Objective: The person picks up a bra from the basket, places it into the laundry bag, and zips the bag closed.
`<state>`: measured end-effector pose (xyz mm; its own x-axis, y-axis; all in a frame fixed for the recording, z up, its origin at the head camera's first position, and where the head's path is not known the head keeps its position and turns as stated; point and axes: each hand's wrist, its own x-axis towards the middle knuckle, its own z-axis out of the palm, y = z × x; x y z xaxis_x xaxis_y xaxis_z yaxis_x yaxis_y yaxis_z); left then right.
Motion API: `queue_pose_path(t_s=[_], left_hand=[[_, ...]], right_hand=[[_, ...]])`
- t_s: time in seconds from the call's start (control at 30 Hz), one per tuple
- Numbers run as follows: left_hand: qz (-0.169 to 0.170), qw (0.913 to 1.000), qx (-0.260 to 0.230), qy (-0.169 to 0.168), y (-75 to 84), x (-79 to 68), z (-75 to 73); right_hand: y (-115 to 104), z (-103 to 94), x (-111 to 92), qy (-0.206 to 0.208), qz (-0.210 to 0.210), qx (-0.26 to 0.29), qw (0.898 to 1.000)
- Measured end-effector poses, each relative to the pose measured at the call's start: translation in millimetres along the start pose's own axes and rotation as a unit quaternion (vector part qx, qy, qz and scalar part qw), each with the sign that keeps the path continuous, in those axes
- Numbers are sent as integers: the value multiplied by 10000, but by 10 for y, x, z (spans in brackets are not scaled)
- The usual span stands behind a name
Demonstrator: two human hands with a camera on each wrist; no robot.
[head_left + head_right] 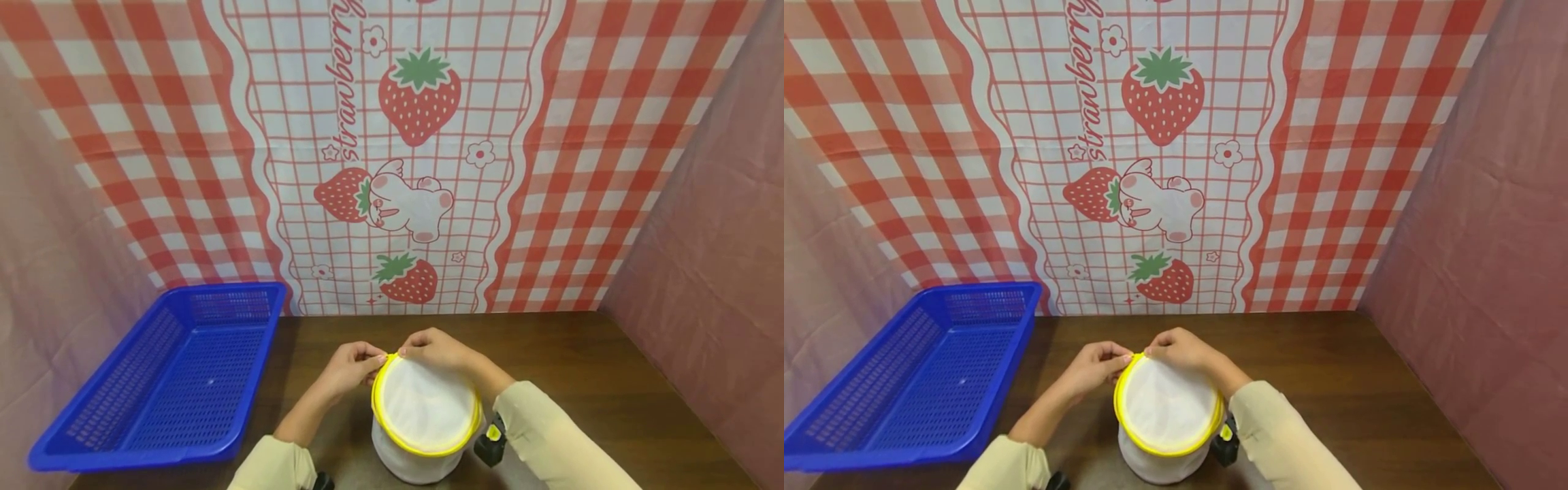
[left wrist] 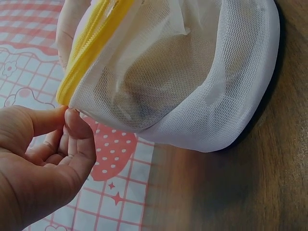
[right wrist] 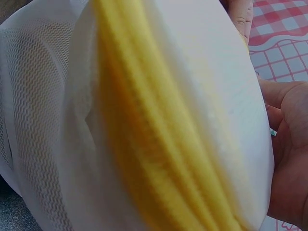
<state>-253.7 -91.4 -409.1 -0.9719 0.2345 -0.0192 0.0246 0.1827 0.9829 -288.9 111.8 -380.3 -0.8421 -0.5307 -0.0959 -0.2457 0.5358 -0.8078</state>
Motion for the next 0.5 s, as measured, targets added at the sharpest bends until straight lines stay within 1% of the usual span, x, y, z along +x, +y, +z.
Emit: queue_pose_path(t_s=[0.27, 0.5], left_hand=[[-20, 10000, -27, 24, 10, -23, -5], [55, 10000, -74, 2, 24, -50, -1]], right_hand=[[-15, 9, 4, 41, 37, -40, 10000], [-24, 6, -2, 85, 39, -103, 9999]])
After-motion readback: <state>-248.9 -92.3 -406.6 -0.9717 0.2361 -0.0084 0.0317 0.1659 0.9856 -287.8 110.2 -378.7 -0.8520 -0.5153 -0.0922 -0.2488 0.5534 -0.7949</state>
